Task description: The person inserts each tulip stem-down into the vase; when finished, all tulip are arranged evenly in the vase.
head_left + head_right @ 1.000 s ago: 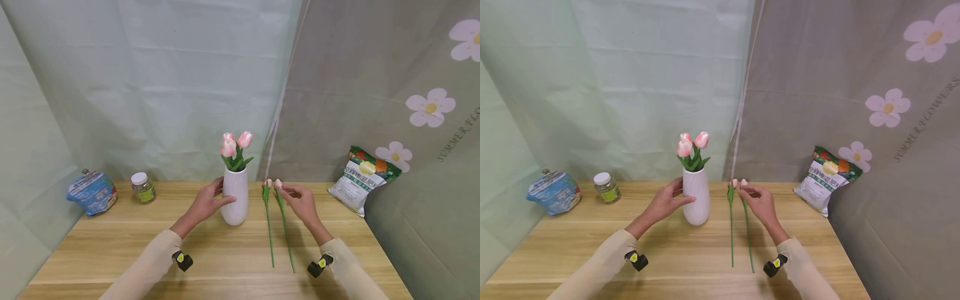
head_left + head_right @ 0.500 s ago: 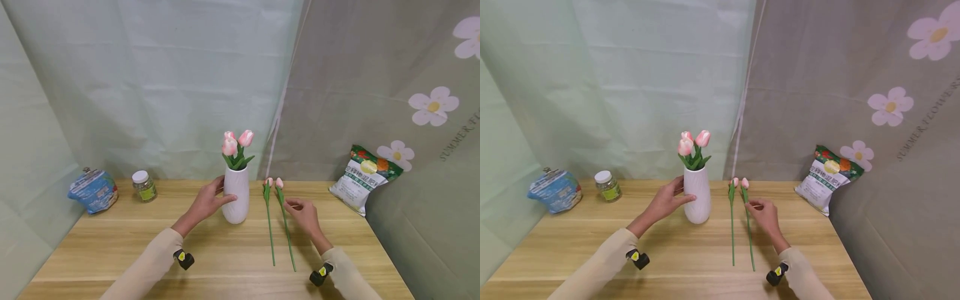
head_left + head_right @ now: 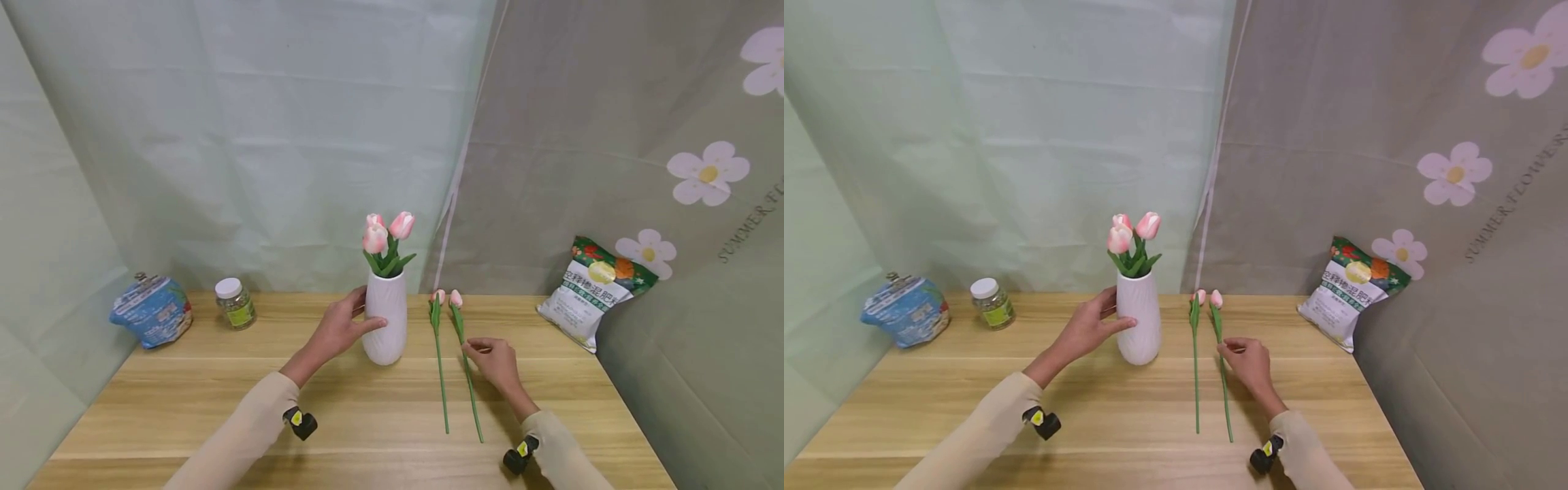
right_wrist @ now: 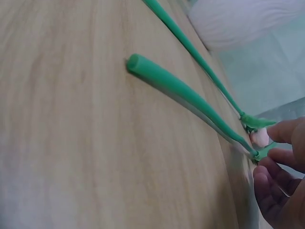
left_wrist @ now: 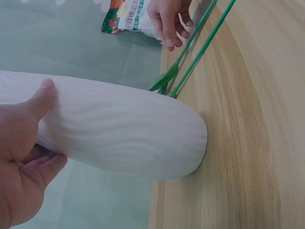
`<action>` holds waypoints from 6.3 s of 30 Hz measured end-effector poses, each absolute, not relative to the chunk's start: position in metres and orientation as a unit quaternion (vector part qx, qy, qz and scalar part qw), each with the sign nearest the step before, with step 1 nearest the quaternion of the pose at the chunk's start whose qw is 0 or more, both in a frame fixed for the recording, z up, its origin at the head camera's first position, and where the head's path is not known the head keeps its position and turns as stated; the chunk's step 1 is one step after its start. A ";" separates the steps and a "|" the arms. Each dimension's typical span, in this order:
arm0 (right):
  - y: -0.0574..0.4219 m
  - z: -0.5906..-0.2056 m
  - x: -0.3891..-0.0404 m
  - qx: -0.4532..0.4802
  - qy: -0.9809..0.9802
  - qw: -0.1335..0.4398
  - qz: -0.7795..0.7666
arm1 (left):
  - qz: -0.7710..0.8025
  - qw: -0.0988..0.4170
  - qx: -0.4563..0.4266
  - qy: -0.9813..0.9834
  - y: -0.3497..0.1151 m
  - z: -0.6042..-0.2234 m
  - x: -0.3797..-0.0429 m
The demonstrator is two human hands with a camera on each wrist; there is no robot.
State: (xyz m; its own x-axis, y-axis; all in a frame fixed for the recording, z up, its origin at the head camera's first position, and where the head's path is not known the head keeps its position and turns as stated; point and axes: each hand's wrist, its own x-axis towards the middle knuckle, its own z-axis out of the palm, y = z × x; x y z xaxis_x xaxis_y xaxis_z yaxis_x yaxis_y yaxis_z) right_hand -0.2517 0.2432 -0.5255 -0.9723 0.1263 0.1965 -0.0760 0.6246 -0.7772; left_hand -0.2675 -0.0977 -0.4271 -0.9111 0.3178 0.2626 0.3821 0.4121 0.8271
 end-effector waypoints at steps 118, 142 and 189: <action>0.233 -0.380 -0.259 0.015 -0.772 0.267 0.576 | -0.502 0.029 -0.215 -0.837 -0.099 -0.427 -0.267; 0.226 -0.348 -0.254 0.058 -0.737 0.288 0.609 | -0.502 0.033 -0.223 -0.835 -0.099 -0.427 -0.268; 0.201 -0.275 -0.246 0.171 -0.621 0.393 0.657 | -0.497 0.034 -0.220 -0.838 -0.100 -0.427 -0.268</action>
State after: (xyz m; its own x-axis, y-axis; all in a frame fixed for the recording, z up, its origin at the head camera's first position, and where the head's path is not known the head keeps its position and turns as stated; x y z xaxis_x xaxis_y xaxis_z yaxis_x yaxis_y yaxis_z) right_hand -0.2461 0.2006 -0.2751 -0.6333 0.3033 0.7120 -0.7278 0.0793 -0.6812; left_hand -0.2681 -0.1001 -0.4271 -0.9006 0.3354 0.2765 0.4034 0.4081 0.8190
